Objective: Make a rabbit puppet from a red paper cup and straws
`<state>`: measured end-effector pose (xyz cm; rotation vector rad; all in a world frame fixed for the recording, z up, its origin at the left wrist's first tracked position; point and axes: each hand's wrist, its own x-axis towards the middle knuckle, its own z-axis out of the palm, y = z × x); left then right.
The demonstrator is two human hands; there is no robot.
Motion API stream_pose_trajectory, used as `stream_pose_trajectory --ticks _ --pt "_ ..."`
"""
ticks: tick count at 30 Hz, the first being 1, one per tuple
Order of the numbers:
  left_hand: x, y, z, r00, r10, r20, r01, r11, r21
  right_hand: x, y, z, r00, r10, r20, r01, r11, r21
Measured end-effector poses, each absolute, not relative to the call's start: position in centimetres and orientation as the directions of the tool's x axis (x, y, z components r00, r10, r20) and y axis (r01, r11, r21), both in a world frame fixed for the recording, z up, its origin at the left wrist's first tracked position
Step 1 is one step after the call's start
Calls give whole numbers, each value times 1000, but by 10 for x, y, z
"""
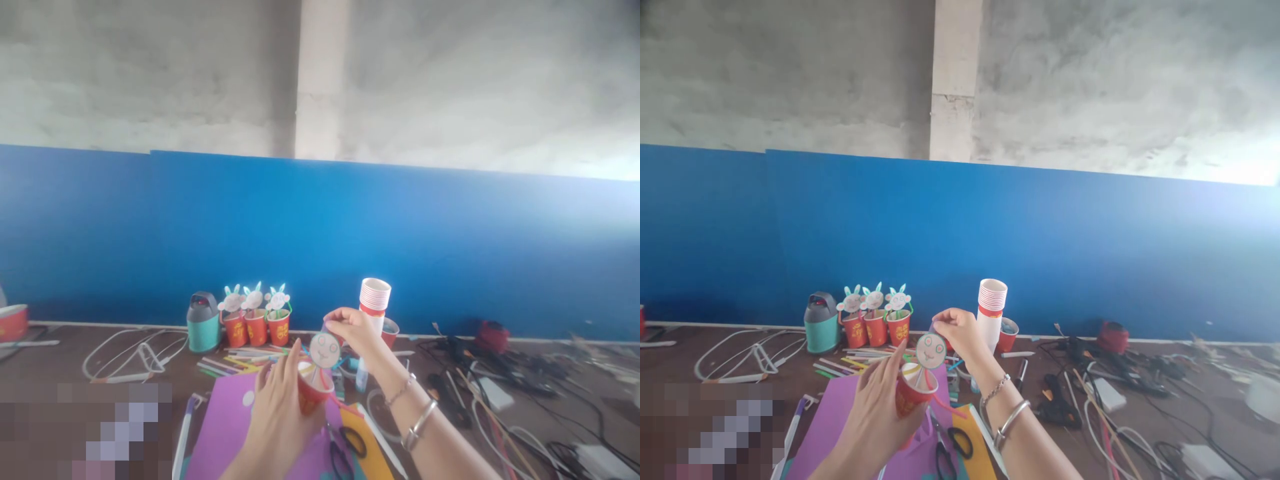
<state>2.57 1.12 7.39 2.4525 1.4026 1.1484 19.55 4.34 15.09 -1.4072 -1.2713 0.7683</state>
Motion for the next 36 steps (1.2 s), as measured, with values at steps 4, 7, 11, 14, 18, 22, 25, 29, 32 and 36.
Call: stream_pose_trajectory --ticks 4,7,11,14,18,22,25,29,32,36 --pt "25 11 71 299 789 537 698 -565 441 196 48 146 191 961 198 318 130 -939" --pt "25 12 71 300 802 517 698 -554 454 197 50 145 169 969 180 340 114 -933" --pt "25 10 77 300 846 440 713 -505 486 197 50 144 147 973 178 344 119 -931" --pt "24 7 81 306 860 409 717 -491 496 196 47 145 137 974 183 333 128 -934" --pt "23 8 80 314 859 405 714 -495 495 194 46 147 140 975 173 331 119 -936" --pt "24 11 78 312 854 416 715 -499 489 195 46 147 133 978 162 326 111 -939" --pt "24 12 78 315 858 407 716 -496 492 196 47 146 90 989 114 303 82 -949" --pt "25 11 78 316 856 410 714 -499 492 194 46 149 82 991 102 316 71 -946" --pt "25 9 79 309 859 408 713 -493 499 191 44 150 92 988 122 338 84 -938" --pt "25 9 76 300 860 413 703 -492 514 191 43 146 89 979 182 379 136 -915"
